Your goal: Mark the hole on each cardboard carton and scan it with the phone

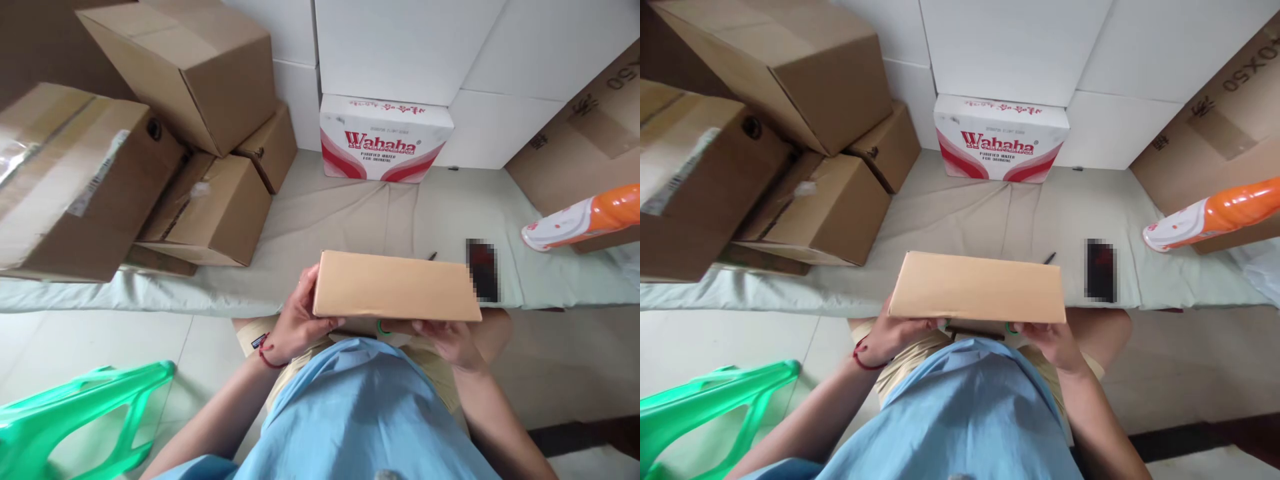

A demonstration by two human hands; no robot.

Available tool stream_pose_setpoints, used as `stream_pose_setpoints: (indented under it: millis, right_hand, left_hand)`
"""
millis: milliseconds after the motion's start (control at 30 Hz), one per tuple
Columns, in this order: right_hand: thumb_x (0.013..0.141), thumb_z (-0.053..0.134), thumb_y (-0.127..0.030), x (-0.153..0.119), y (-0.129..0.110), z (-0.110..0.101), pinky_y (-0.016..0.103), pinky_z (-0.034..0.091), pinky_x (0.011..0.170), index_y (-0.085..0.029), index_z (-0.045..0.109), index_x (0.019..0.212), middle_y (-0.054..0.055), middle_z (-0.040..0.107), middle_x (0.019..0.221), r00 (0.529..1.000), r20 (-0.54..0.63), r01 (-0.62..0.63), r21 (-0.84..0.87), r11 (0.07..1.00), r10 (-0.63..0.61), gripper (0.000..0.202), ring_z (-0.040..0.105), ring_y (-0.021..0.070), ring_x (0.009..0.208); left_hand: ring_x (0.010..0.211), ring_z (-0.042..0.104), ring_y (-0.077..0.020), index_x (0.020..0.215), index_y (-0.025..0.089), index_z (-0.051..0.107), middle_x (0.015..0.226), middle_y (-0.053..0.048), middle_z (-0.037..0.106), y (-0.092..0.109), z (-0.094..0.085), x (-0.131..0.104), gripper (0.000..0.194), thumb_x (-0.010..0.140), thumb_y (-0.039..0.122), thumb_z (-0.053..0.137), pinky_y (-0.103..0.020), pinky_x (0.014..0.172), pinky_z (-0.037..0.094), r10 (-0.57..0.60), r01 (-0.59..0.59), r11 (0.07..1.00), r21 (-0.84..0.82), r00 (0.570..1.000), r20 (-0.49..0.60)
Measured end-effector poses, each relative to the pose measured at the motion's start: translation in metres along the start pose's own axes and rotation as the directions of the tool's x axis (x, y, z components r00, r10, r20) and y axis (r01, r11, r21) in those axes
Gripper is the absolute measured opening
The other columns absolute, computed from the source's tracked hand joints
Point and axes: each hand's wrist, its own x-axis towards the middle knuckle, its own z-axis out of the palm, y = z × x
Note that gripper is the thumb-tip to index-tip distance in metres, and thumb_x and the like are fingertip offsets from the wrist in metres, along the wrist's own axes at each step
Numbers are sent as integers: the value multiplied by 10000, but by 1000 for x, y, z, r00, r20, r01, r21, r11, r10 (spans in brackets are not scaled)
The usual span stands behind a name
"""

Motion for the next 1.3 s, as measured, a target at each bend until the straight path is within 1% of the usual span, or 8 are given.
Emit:
stream_pose_setpoints:
  millis: [133,367,600,800,933,1067,1200,1300]
  right_hand:
    - [859,936,-375,-3,1,-11,441,734,866,-340,801,1185,35,844,1086,998,12,-62,62,996,62,354,818,249,959]
    - [750,983,-521,5,-1,-16,498,675,1026,-255,802,1118,115,843,1219,985,-167,-41,53,998,49,489,809,322,1127]
    - [929,757,-658,12,13,-19,572,628,1098,-233,725,1395,150,800,1356,924,-379,-41,60,997,61,631,771,362,1265]
    - [1026,678,-617,-4,-24,-1,490,482,1304,-313,485,1701,89,533,1724,983,-108,124,-207,970,-149,765,538,324,1584]
    - [1086,559,-613,-8,-50,14,465,580,1198,-356,316,1781,94,526,1717,959,91,285,-343,895,-270,780,614,313,1496]
    - [1022,735,-432,8,-55,12,441,611,1106,-370,455,1713,129,605,1514,837,81,440,-689,576,-542,748,641,296,1357]
    - [996,755,-510,22,-47,-3,582,521,1207,-327,616,1570,148,543,1516,758,11,431,-759,488,-652,618,559,355,1448]
    - [1009,753,-482,25,-39,-9,512,607,1097,-305,632,1488,146,592,1517,782,-83,411,-676,612,-617,525,614,324,1413]
  left_hand:
    - [1552,538,-415,1611,219,588,1583,-175,634,11,5,-1,1001,737,443,1022,-564,1326,447,16,-17,998,57,999,30]
    - [1615,484,-371,1656,315,542,1723,-142,527,4,10,-10,856,899,447,918,-474,1275,505,32,-1,970,-243,992,125]
    - [1479,624,-378,1568,262,611,1624,-169,619,16,24,-7,708,953,507,863,-514,1224,544,-100,119,982,-146,986,136]
    - [1553,558,-353,1533,230,612,1635,-126,624,-1,30,8,827,888,683,860,-407,1229,539,-221,210,953,-217,975,-29]
    - [1309,749,-337,1394,187,695,1356,-115,800,-7,36,14,719,877,654,873,-366,999,662,-478,427,781,-456,878,3]
    - [1025,840,-260,1402,184,696,1187,-99,851,0,29,13,581,988,583,783,-315,854,682,-554,606,607,-514,786,273]
    - [782,829,-252,1364,146,733,1000,-135,859,8,12,9,935,848,924,690,-279,616,648,-540,732,556,-393,678,500]
    - [565,711,-167,1116,126,805,770,-96,807,11,9,8,956,745,1001,698,-236,531,576,-534,630,680,-375,776,336]
